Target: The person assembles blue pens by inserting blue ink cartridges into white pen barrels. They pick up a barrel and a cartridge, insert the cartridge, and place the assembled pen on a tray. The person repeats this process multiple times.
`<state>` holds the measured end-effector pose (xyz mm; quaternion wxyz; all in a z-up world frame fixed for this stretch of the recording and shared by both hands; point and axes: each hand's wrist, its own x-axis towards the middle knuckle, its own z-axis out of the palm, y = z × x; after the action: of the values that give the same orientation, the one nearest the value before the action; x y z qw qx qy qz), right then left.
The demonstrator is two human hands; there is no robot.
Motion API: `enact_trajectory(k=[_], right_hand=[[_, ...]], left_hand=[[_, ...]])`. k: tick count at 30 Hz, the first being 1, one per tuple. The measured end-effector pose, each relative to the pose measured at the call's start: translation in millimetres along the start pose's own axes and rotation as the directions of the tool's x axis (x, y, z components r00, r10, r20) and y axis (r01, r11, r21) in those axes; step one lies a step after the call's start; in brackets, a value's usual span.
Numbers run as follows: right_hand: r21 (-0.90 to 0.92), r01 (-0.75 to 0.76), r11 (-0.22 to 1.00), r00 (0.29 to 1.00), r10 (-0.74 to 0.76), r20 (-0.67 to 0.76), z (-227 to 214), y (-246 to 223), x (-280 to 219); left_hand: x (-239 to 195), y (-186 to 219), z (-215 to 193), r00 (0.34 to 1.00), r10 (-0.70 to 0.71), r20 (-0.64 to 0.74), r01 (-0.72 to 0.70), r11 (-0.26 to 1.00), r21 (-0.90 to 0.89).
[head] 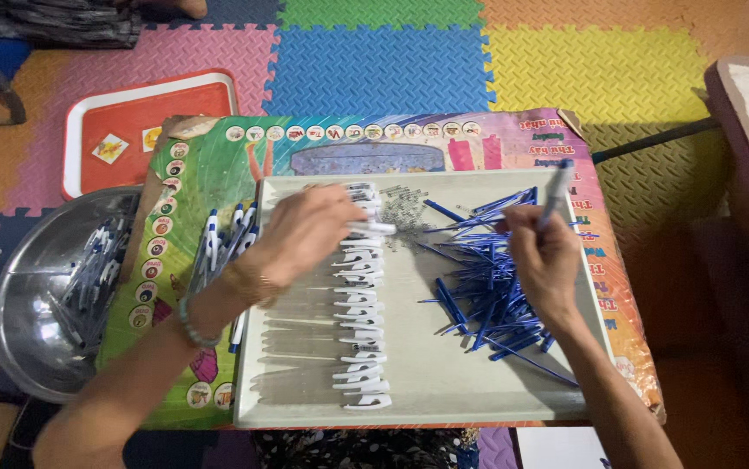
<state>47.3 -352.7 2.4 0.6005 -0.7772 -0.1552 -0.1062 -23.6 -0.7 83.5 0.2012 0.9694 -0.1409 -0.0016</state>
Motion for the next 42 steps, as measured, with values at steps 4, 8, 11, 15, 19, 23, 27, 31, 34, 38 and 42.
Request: enact_trajectory(k=[4, 8, 11, 15, 19, 23, 27, 31, 34, 38, 42], right_hand=[[0.060, -0.084, 0.995, 0.996, 0.085, -0.006, -19.0, -4.4, -11.3], [0.157, -0.167, 0.973, 0.984, 0.175, -0.041, -33.2, -6.2, -26.5], [0.204, -0.180, 0.962, 0.980, 0.193, -0.048, -44.0, 9.2, -39.8], [0.180, -0.215, 0.960, 0.976, 0.218, 0.000, -53.8, 15.5, -49.6], [0.237, -0.223, 0.946, 0.972, 0.234, -0.021, -55.7, 19.1, -56.3], [0.121, -0.326, 0.938, 0.945, 0.327, 0.013, -59.6, 17.7, -56.2], [-0.447, -0.290, 0.846, 0.948, 0.317, -0.015, -59.9, -12.8, -51.2], [-0.731, -0.201, 0.652, 0.969, 0.243, -0.051, -78.2, 13.6, -61.7], [-0.425, -0.261, 0.867, 0.963, 0.204, -0.176, -73.7, -10.4, -67.3], [-0.124, -0.087, 0.988, 0.988, 0.069, -0.142, -47.5, -28.3, -65.2], [0.247, -0.274, 0.930, 0.962, 0.269, 0.053, 4.4, -55.5, -69.5]], left_hand=[[-28.1, -61.7, 48.0, 0.998, -0.068, 0.001, 0.068, 0.995, -0.071], [-37.5, -74.8, 72.6, 0.996, -0.076, -0.056, 0.058, 0.960, -0.274], [-43.1, -70.2, 71.6, 0.992, 0.000, -0.124, -0.039, 0.949, -0.313], [-65.9, -91.6, 66.0, 0.945, -0.011, -0.327, -0.062, 0.975, -0.213], [-133.7, -129.4, 22.3, 0.900, -0.276, -0.337, 0.240, 0.960, -0.144], [-168.2, -150.5, 28.8, 0.862, -0.459, -0.215, 0.489, 0.865, 0.112], [-174.8, -158.2, 37.0, 0.859, -0.472, -0.198, 0.486, 0.873, 0.027], [-173.8, -167.6, 54.4, 0.836, -0.446, -0.319, 0.494, 0.866, 0.082], [-173.7, -141.9, 25.2, 0.780, -0.589, -0.211, 0.608, 0.793, 0.032], [-153.6, -77.9, -18.8, 0.811, -0.548, -0.202, 0.475, 0.821, -0.318], [-131.0, -41.0, -3.6, 0.950, -0.300, 0.088, 0.242, 0.528, -0.814]])
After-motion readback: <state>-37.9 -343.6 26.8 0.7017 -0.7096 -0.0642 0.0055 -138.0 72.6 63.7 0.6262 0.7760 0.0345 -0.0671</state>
